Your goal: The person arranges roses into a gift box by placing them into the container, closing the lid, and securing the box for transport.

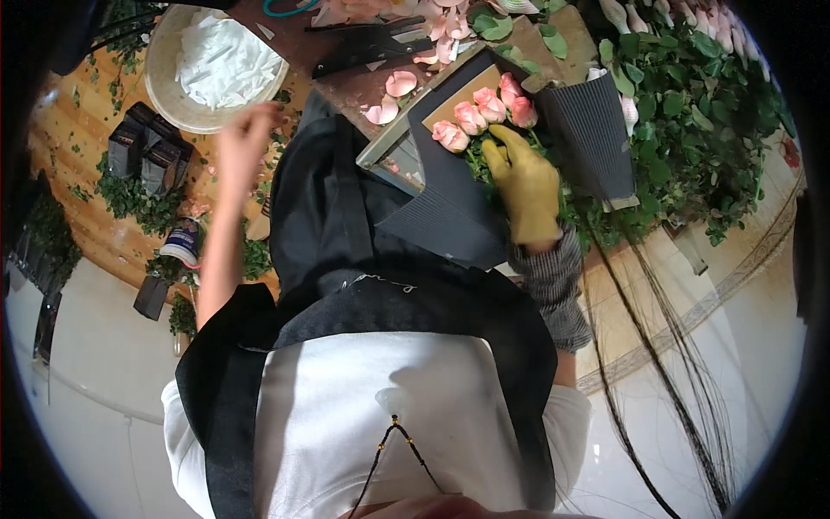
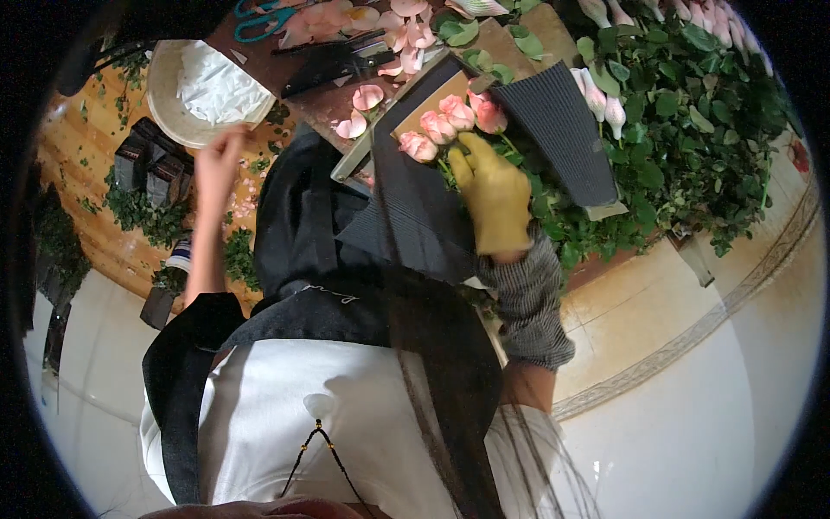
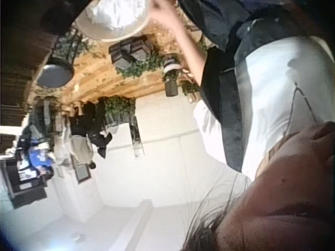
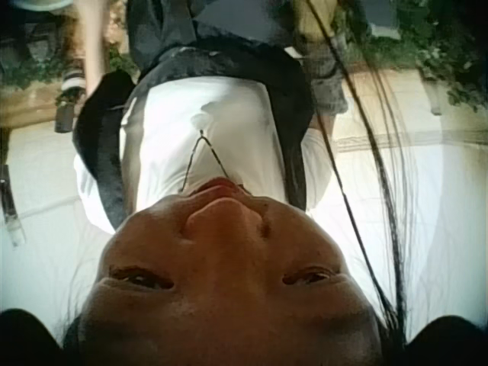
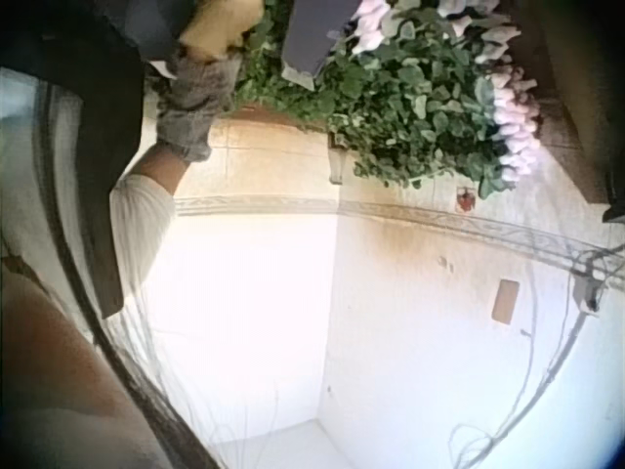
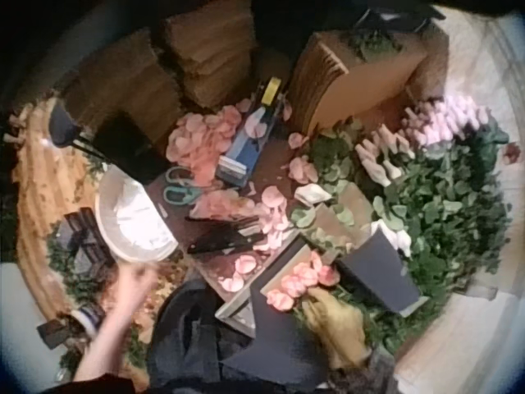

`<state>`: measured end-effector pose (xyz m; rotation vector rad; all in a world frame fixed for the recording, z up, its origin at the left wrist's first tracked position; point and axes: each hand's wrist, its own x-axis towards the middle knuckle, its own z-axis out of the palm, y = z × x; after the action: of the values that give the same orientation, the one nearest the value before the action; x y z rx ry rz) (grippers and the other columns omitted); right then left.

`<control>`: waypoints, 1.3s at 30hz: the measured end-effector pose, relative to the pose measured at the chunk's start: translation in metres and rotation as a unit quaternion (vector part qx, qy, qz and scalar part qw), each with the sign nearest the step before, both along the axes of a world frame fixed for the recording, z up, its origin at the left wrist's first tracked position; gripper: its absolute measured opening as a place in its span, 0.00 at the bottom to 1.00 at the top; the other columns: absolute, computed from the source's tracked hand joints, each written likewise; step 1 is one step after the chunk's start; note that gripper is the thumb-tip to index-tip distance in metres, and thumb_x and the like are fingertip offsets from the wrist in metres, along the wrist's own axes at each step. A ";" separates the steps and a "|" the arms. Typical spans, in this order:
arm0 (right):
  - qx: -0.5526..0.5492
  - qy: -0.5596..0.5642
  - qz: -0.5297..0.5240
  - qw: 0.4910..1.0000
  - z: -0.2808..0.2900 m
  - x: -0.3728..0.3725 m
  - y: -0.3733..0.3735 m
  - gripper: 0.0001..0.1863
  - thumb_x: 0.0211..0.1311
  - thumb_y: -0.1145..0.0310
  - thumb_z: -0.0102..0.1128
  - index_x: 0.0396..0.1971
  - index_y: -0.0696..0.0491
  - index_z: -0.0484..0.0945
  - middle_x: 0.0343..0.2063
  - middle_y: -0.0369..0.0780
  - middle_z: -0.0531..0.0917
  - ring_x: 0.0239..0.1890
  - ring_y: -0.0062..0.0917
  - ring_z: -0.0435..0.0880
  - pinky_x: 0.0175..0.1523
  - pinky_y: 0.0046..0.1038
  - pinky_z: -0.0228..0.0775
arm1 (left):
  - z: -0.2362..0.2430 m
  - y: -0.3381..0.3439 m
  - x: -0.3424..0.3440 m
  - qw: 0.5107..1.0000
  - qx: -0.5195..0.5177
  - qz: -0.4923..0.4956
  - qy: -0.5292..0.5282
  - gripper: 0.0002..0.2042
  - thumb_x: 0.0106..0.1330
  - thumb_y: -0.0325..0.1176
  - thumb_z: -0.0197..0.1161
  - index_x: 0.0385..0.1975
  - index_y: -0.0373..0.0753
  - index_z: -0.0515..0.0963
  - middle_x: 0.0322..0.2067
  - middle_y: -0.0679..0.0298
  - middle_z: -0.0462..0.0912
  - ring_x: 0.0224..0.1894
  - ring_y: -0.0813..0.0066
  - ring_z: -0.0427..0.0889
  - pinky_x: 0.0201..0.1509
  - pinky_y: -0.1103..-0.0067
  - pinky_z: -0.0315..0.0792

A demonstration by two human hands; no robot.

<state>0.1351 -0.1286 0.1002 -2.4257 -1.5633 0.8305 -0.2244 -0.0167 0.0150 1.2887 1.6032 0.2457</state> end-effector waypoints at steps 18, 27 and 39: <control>-0.008 -0.086 0.173 0.981 -0.042 -0.002 -0.008 0.25 0.54 0.43 0.68 0.40 0.49 0.80 0.15 0.37 0.78 0.19 0.33 0.78 0.27 0.33 0.70 | 0.006 0.016 0.154 0.900 0.246 -0.315 -0.175 0.08 0.59 0.33 0.70 0.37 0.39 0.84 0.31 0.62 0.82 0.34 0.62 0.79 0.38 0.72 0.75; 0.016 -0.036 0.099 0.994 -0.027 0.014 -0.019 0.20 0.67 0.51 0.58 0.47 0.50 0.77 0.21 0.39 0.83 0.23 0.35 0.84 0.28 0.35 0.75 | 0.002 0.038 0.208 0.657 0.365 -0.628 -0.203 0.16 0.50 0.46 0.72 0.35 0.44 0.82 0.39 0.66 0.74 0.42 0.67 0.75 0.45 0.74 0.72; 0.024 -0.053 0.069 0.996 -0.057 0.019 -0.028 0.12 0.67 0.56 0.58 0.39 0.49 0.78 0.24 0.41 0.85 0.29 0.38 0.85 0.35 0.40 0.78 | 0.011 0.035 0.215 0.612 0.409 -0.652 -0.181 0.17 0.54 0.44 0.71 0.40 0.43 0.82 0.45 0.66 0.77 0.46 0.66 0.74 0.49 0.71 0.69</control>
<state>0.1542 -0.1563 0.0435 -2.3873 -1.7843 0.6877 -0.0094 0.0182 0.0257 2.5531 -0.2033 0.2657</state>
